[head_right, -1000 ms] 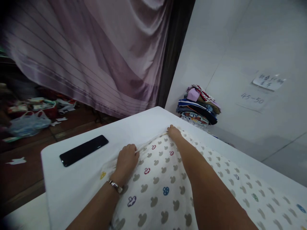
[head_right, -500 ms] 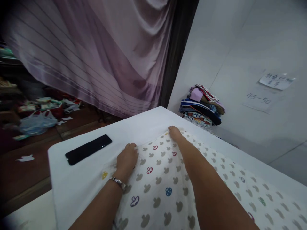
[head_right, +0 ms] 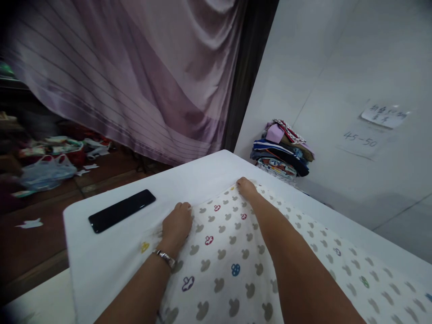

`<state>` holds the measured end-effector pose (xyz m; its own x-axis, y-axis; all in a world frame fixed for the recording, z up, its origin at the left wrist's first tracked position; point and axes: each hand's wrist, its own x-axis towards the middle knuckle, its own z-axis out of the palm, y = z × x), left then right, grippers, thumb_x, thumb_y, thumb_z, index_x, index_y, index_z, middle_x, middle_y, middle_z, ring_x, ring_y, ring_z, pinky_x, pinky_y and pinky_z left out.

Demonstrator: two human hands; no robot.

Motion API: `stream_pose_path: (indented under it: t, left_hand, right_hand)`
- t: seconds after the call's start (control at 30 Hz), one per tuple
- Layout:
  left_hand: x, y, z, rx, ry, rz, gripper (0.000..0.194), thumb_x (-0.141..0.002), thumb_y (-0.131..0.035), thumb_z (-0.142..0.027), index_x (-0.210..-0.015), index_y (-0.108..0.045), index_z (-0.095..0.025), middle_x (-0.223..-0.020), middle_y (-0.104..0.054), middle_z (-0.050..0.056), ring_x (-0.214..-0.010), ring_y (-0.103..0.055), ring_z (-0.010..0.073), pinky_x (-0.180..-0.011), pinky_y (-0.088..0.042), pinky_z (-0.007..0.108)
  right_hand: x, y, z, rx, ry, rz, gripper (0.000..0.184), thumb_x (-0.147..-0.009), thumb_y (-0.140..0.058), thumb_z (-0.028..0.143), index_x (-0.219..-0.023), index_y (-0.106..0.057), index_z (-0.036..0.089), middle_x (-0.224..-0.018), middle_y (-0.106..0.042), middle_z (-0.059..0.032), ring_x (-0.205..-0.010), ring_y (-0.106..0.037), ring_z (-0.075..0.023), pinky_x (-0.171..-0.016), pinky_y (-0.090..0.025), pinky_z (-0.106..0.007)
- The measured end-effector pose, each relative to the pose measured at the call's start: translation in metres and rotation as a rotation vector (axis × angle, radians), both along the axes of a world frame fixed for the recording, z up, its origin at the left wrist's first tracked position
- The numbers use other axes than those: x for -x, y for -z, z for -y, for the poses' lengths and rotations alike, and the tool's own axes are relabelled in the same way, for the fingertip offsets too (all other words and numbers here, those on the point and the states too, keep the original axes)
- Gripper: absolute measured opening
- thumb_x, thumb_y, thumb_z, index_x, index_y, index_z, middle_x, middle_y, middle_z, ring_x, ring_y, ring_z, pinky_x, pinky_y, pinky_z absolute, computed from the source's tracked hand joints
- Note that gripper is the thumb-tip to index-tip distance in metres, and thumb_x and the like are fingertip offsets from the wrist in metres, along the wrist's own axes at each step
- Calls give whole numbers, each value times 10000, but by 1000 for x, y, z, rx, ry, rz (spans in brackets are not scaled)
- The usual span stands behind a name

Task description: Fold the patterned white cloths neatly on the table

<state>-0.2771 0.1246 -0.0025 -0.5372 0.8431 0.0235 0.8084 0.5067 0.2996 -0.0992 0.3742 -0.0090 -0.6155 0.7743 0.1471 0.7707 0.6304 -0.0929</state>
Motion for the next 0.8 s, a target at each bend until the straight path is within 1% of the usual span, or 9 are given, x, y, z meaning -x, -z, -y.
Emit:
stream_pose_path:
  t: [0.17, 0.33, 0.53, 0.67, 0.8]
  left_hand:
    - [0, 0, 0, -12, 10, 11, 219, -890, -337, -173, -992, -531, -182, -1045, -561, 68, -851, -598, 160, -645, -408, 270]
    - [0, 0, 0, -9, 7, 23, 236, -898, -320, -181, -995, -535, -181, -1046, -556, 70, -841, -597, 160, -644, -408, 267]
    - [0, 0, 0, -7, 9, 18, 237, -895, -319, -169, -1006, -528, -181, -1049, -547, 72, -850, -593, 169, -640, -408, 282]
    - [-1, 0, 0, 5, 3, 12, 207, -869, -374, -164, -1007, -527, -183, -1060, -547, 71, -873, -594, 173, -652, -408, 277]
    - [-1, 1, -1, -11, 5, -1, 192, -859, -385, -162, -985, -529, -182, -1043, -553, 68, -852, -595, 173, -642, -412, 281]
  right_hand:
    - [-12, 3, 9, -41, 3, -85, 263, -897, -389, 140, -1059, -594, 169, -1138, -568, -64, -1010, -528, -144, -878, -375, -216]
    - [-23, 12, 14, -44, 6, -119, 249, -917, -375, 176, -1058, -580, 183, -1090, -579, -59, -997, -525, -154, -866, -387, -233]
    - [-35, 14, 16, -70, -58, -231, 264, -921, -374, 207, -1072, -589, 179, -1098, -565, -68, -1018, -521, -161, -908, -382, -263]
    - [-36, 12, 18, -46, -26, -132, 273, -927, -378, 223, -1065, -605, 165, -1103, -588, -70, -1038, -518, -158, -942, -360, -261]
    - [-26, 7, 16, -22, 26, -48, 286, -926, -383, 219, -1059, -626, 146, -1107, -614, -79, -1037, -530, -157, -943, -351, -235]
